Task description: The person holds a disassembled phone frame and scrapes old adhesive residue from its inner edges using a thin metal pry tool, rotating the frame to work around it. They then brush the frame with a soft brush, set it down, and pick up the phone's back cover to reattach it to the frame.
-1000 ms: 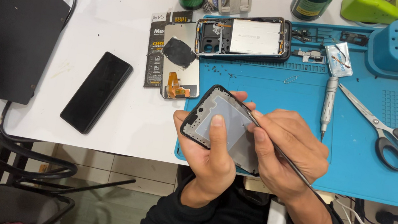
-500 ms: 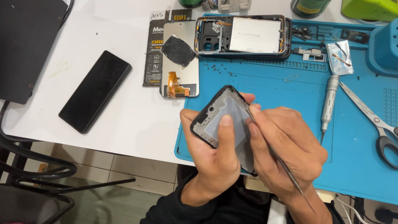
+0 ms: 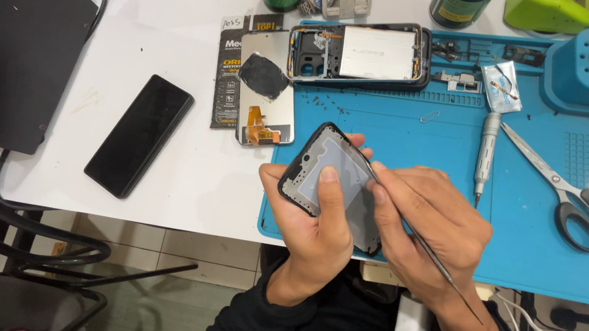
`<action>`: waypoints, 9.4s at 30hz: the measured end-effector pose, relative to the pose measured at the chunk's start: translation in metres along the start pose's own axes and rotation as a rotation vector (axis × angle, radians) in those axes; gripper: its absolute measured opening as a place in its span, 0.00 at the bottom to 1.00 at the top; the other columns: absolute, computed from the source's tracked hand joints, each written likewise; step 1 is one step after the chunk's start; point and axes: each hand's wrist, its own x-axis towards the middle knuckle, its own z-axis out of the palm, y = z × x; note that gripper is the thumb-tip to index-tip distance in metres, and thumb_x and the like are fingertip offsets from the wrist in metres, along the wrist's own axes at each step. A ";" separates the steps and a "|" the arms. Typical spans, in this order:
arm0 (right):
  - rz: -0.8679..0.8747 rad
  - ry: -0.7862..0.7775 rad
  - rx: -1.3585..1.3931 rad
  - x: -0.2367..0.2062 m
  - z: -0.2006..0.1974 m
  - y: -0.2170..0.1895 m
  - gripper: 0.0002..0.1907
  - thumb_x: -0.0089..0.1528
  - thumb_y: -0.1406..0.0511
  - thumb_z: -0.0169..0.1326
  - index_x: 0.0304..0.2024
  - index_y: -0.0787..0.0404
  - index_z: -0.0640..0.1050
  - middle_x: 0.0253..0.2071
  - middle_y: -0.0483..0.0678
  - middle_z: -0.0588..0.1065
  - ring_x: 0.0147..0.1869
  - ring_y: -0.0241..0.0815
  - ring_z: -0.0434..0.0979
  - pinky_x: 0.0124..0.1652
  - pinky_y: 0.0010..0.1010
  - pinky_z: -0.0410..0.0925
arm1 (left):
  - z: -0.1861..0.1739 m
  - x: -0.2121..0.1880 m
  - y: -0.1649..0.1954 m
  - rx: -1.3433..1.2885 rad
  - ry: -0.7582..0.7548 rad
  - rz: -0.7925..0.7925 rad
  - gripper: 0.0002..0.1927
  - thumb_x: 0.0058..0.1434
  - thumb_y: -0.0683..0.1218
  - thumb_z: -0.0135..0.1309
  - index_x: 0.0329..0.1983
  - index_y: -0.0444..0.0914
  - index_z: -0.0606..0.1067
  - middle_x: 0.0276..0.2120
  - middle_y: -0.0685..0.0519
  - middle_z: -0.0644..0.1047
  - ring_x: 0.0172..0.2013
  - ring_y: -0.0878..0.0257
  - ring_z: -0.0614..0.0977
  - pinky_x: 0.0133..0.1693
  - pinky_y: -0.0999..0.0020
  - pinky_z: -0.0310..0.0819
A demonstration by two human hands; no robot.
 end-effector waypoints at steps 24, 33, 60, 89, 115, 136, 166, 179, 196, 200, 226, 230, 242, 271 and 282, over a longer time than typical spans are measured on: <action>-0.019 -0.053 -0.015 0.015 -0.014 -0.007 0.13 0.63 0.77 0.61 0.51 0.69 0.80 0.39 0.52 0.80 0.42 0.45 0.84 0.44 0.31 0.74 | 0.000 0.000 0.001 0.045 -0.029 0.006 0.12 0.76 0.40 0.44 0.49 0.35 0.53 0.54 0.28 0.75 0.52 0.54 0.82 0.56 0.61 0.80; -0.008 -0.072 -0.026 0.015 -0.018 -0.008 0.13 0.62 0.77 0.62 0.49 0.69 0.80 0.38 0.52 0.81 0.42 0.44 0.84 0.43 0.31 0.73 | 0.000 0.001 0.001 0.026 -0.032 0.005 0.12 0.77 0.40 0.43 0.48 0.35 0.52 0.55 0.28 0.74 0.53 0.52 0.82 0.57 0.58 0.81; -0.021 -0.022 -0.023 0.007 -0.007 0.001 0.11 0.62 0.76 0.62 0.47 0.71 0.81 0.42 0.56 0.81 0.48 0.50 0.84 0.46 0.33 0.75 | -0.001 0.002 0.003 0.035 -0.015 -0.011 0.13 0.75 0.41 0.45 0.49 0.36 0.52 0.55 0.26 0.74 0.52 0.51 0.83 0.55 0.58 0.82; -0.045 -0.030 0.013 0.006 -0.007 0.001 0.12 0.63 0.77 0.62 0.49 0.71 0.80 0.41 0.55 0.81 0.47 0.48 0.85 0.48 0.34 0.74 | -0.002 0.002 0.003 0.091 -0.038 0.045 0.13 0.77 0.41 0.45 0.49 0.36 0.53 0.56 0.26 0.75 0.53 0.53 0.81 0.56 0.61 0.80; -0.020 -0.022 0.021 0.009 -0.013 -0.002 0.12 0.62 0.76 0.62 0.48 0.71 0.80 0.40 0.55 0.81 0.46 0.48 0.85 0.47 0.33 0.75 | -0.002 0.002 0.003 0.068 -0.032 0.025 0.14 0.76 0.42 0.46 0.48 0.36 0.53 0.54 0.25 0.74 0.53 0.50 0.83 0.55 0.59 0.82; 0.146 -0.073 0.098 -0.019 -0.017 0.015 0.12 0.65 0.76 0.59 0.51 0.68 0.80 0.47 0.57 0.82 0.49 0.46 0.85 0.46 0.29 0.76 | 0.003 0.004 0.007 0.059 0.001 0.012 0.13 0.76 0.40 0.43 0.48 0.36 0.51 0.58 0.27 0.68 0.66 0.38 0.76 0.59 0.46 0.83; 0.089 -0.062 0.046 -0.008 -0.017 0.005 0.13 0.65 0.76 0.60 0.52 0.70 0.80 0.45 0.56 0.82 0.50 0.49 0.85 0.48 0.31 0.76 | 0.003 0.001 0.006 0.026 -0.014 -0.012 0.13 0.75 0.39 0.44 0.49 0.36 0.51 0.58 0.21 0.71 0.59 0.43 0.80 0.56 0.50 0.83; 0.100 -0.121 -0.056 -0.011 -0.031 0.001 0.11 0.61 0.77 0.59 0.47 0.72 0.80 0.42 0.56 0.81 0.46 0.50 0.84 0.44 0.32 0.75 | 0.001 0.001 0.005 0.031 -0.041 -0.025 0.14 0.76 0.41 0.45 0.49 0.36 0.50 0.58 0.21 0.72 0.52 0.48 0.83 0.54 0.55 0.83; 0.101 -0.164 -0.097 -0.028 -0.039 0.012 0.12 0.60 0.77 0.60 0.46 0.72 0.81 0.40 0.55 0.81 0.46 0.49 0.84 0.44 0.32 0.75 | 0.001 0.006 0.011 0.125 -0.020 -0.055 0.13 0.76 0.41 0.44 0.49 0.36 0.51 0.55 0.26 0.75 0.51 0.50 0.84 0.52 0.59 0.84; 0.156 -0.205 -0.148 -0.034 -0.050 0.008 0.12 0.59 0.76 0.60 0.46 0.70 0.81 0.40 0.54 0.82 0.45 0.48 0.84 0.43 0.32 0.75 | 0.002 0.007 0.009 0.109 0.002 -0.047 0.13 0.76 0.40 0.44 0.50 0.36 0.51 0.55 0.26 0.75 0.50 0.50 0.84 0.52 0.59 0.84; 0.129 -0.187 -0.106 -0.037 -0.049 0.013 0.11 0.60 0.76 0.61 0.46 0.70 0.81 0.39 0.54 0.82 0.43 0.46 0.84 0.42 0.31 0.74 | 0.002 0.008 0.012 0.099 0.003 -0.034 0.13 0.76 0.39 0.44 0.54 0.35 0.52 0.57 0.29 0.72 0.56 0.48 0.82 0.57 0.51 0.85; 0.150 -0.210 -0.116 -0.036 -0.053 0.010 0.13 0.59 0.76 0.61 0.47 0.71 0.81 0.36 0.54 0.81 0.40 0.46 0.83 0.41 0.32 0.73 | 0.002 0.009 0.010 0.093 0.007 -0.004 0.13 0.76 0.38 0.44 0.54 0.35 0.53 0.57 0.30 0.71 0.57 0.49 0.81 0.57 0.52 0.85; 0.180 -0.205 -0.134 -0.042 -0.055 0.012 0.12 0.59 0.76 0.62 0.45 0.70 0.82 0.34 0.53 0.81 0.38 0.44 0.83 0.38 0.30 0.72 | 0.002 0.008 0.012 0.113 -0.013 -0.007 0.12 0.77 0.38 0.44 0.52 0.35 0.52 0.57 0.29 0.71 0.56 0.50 0.81 0.56 0.53 0.86; 0.262 -0.212 -0.141 -0.047 -0.060 0.012 0.11 0.57 0.75 0.63 0.43 0.71 0.82 0.30 0.52 0.80 0.33 0.41 0.81 0.32 0.26 0.70 | 0.006 0.002 0.013 0.177 0.002 0.050 0.13 0.77 0.37 0.43 0.52 0.35 0.52 0.55 0.28 0.72 0.55 0.48 0.82 0.54 0.53 0.87; 0.315 -0.198 -0.136 -0.047 -0.060 0.011 0.08 0.59 0.75 0.62 0.41 0.70 0.82 0.30 0.52 0.80 0.31 0.40 0.81 0.30 0.26 0.70 | 0.008 -0.001 0.017 0.219 0.005 0.059 0.13 0.77 0.38 0.44 0.51 0.35 0.51 0.53 0.25 0.73 0.54 0.47 0.83 0.54 0.55 0.86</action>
